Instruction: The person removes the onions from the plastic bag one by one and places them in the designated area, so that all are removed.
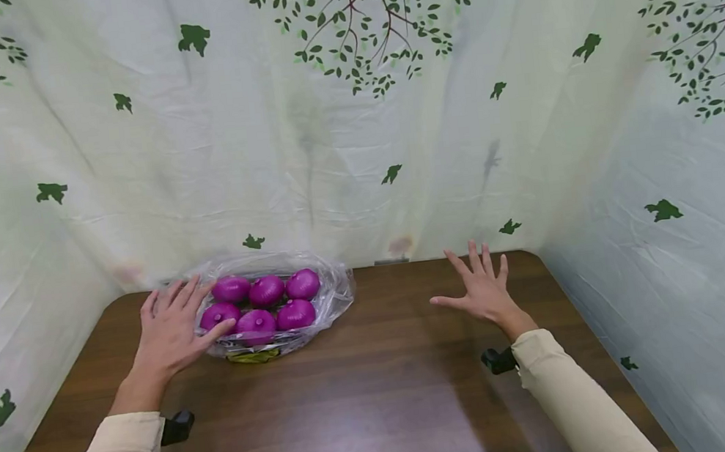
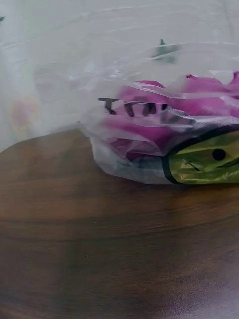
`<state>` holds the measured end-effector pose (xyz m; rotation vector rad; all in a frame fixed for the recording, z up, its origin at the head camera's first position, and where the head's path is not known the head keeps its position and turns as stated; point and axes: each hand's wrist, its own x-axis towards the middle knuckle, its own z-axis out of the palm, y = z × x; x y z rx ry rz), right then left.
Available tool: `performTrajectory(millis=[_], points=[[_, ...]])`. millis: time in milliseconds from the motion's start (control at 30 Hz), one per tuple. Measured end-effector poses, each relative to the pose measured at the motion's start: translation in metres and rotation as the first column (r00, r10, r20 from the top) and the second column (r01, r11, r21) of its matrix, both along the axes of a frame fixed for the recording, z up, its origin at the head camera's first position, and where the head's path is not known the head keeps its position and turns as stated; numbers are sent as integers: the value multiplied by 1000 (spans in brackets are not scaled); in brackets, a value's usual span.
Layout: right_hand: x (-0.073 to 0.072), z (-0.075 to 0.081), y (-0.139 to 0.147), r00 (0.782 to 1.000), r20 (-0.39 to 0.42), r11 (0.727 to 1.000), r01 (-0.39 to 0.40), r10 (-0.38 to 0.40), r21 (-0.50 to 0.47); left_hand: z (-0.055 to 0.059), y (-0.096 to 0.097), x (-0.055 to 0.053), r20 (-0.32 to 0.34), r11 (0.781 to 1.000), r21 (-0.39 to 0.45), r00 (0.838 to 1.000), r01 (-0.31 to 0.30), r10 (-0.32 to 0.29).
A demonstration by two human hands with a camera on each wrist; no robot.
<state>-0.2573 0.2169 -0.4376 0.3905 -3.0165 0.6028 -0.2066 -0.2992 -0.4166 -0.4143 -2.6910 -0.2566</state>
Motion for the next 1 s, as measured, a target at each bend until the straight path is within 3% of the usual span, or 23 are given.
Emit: performTrajectory(millis=[233, 500, 800, 1000], points=[[1, 3, -13, 999, -44, 998, -7, 5, -65, -1, -15, 9, 39, 994, 94, 998, -58, 55], [-1, 0, -25, 997, -82, 995, -4, -4, -98, -9, -28, 15, 83, 967, 233, 993, -105, 88], [-7, -1, -38, 987, -160, 978, 1, -35, -207, -21, -40, 20, 122, 896, 412, 985, -165, 126], [-11, -5, -48, 982, -190, 964, -38, -13, -264, -28, -42, 25, 163, 826, 529, 978, -196, 128]])
